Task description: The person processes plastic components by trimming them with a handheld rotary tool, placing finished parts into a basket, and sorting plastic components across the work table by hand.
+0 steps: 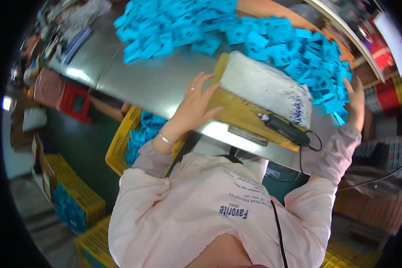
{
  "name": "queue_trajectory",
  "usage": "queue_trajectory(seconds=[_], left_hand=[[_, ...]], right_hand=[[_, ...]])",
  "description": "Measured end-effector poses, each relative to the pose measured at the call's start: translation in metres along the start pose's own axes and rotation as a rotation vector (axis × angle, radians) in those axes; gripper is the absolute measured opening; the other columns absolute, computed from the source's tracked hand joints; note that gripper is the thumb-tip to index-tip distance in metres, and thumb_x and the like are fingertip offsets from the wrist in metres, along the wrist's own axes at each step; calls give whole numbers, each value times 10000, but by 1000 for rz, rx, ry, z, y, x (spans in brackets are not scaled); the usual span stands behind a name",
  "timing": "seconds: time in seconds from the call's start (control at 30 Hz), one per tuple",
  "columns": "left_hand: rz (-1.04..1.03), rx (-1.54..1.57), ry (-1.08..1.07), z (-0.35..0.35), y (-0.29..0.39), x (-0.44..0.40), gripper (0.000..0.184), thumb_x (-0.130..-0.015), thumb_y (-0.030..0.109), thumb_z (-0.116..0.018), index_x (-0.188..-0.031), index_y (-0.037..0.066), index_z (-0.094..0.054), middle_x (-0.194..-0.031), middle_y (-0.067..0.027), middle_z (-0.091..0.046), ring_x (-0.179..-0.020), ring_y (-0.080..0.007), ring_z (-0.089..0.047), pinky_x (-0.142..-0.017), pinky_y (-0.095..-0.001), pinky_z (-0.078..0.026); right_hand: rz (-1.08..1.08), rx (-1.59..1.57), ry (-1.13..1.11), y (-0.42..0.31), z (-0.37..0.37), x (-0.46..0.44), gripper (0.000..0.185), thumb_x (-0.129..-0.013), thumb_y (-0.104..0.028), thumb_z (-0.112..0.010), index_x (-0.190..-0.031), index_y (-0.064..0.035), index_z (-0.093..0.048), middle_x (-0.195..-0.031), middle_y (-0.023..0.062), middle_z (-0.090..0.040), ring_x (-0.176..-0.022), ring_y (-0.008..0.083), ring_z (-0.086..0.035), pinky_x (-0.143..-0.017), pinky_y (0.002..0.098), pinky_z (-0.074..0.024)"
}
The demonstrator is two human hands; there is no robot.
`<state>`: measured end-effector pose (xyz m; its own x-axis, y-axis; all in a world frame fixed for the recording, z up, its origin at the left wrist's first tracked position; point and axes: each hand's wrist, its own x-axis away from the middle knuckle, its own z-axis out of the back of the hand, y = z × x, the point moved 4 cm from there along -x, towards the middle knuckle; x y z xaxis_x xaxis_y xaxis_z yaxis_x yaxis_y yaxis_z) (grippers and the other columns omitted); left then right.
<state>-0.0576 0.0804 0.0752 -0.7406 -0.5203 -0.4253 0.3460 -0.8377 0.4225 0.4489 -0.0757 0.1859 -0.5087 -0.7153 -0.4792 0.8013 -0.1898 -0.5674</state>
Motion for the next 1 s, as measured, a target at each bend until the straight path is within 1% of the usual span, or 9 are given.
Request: queue_trajectory(seconds=[0.03,0.1,0.17,0.3,0.37,0.5,0.67,0.9,1.0], left_hand=[[24,48,67,-4,-1,20,594,-817,255,-713,-1331,76,-474,-1392,-212,-381,-1330,-431,-328,-1087,-525,-297],[64,128,211,-14,-2,56,537,-798,227,-725,-1271,69,-524,-1348,-198,-435,-1297,-423,-374,-1071,-524,-319],[39,344,172,-19,18,90,456,-758,189,-746,-1169,74,-586,-1291,-173,-492,-1259,-406,-422,-1058,-523,-339],[-160,546,190,-41,57,149,412,-726,189,-756,-1098,94,-608,-1213,-143,-516,-1236,-371,-446,-1051,-523,-351],[-173,602,222,-51,64,162,382,-725,202,-750,-1058,84,-606,-1177,-130,-521,-1214,-356,-456,-1041,-521,-360],[-206,682,331,-56,59,171,344,-729,205,-734,-1021,75,-608,-1158,-122,-523,-1182,-334,-465,-1009,-491,-385],[-182,726,337,-60,45,180,308,-754,230,-709,-1000,75,-611,-1124,-112,-525,-1124,-304,-488,-968,-427,-409],[-137,732,316,-67,40,193,297,-773,239,-684,-1012,78,-614,-1105,-100,-540,-1050,-272,-530,-939,-391,-424],[-111,766,216,-67,40,198,295,-781,228,-678,-1026,76,-614,-1095,-102,-544,-1034,-272,-537,-925,-385,-432]], right_hand=[[45,-108,-32,-17,-3,3,548,-891,-255,-704,-1282,73,-506,-1238,176,-605,-1128,239,-574,-979,347,-415],[-101,-73,25,-34,-4,20,599,-922,-272,-665,-1381,35,-433,-1316,174,-549,-1149,239,-559,-992,356,-408],[-178,-209,-80,-70,-15,44,629,-953,-286,-615,-1448,2,-354,-1394,173,-476,-1194,245,-546,-993,358,-409],[-121,-206,-297,-132,-54,91,622,-982,-285,-563,-1483,-33,-295,-1457,170,-400,-1202,248,-550,-970,358,-419],[-120,-126,-413,-138,-71,107,626,-988,-290,-553,-1495,-50,-274,-1461,166,-396,-1182,243,-560,-957,367,-425],[-211,-61,-491,-142,-92,121,653,-977,-332,-572,-1498,-72,-276,-1472,144,-383,-1169,226,-551,-962,367,-405],[-250,79,-534,-154,-108,113,686,-971,-340,-585,-1506,-72,-251,-1480,127,-371,-1185,211,-520,-975,338,-377],[-103,116,-634,-163,-123,109,688,-975,-264,-592,-1510,-43,-219,-1488,184,-339,-1211,225,-492,-1005,336,-369],[-83,123,-632,-172,-126,123,690,-970,-248,-601,-1507,-39,-223,-1486,208,-328,-1219,233,-486,-1030,351,-362]])
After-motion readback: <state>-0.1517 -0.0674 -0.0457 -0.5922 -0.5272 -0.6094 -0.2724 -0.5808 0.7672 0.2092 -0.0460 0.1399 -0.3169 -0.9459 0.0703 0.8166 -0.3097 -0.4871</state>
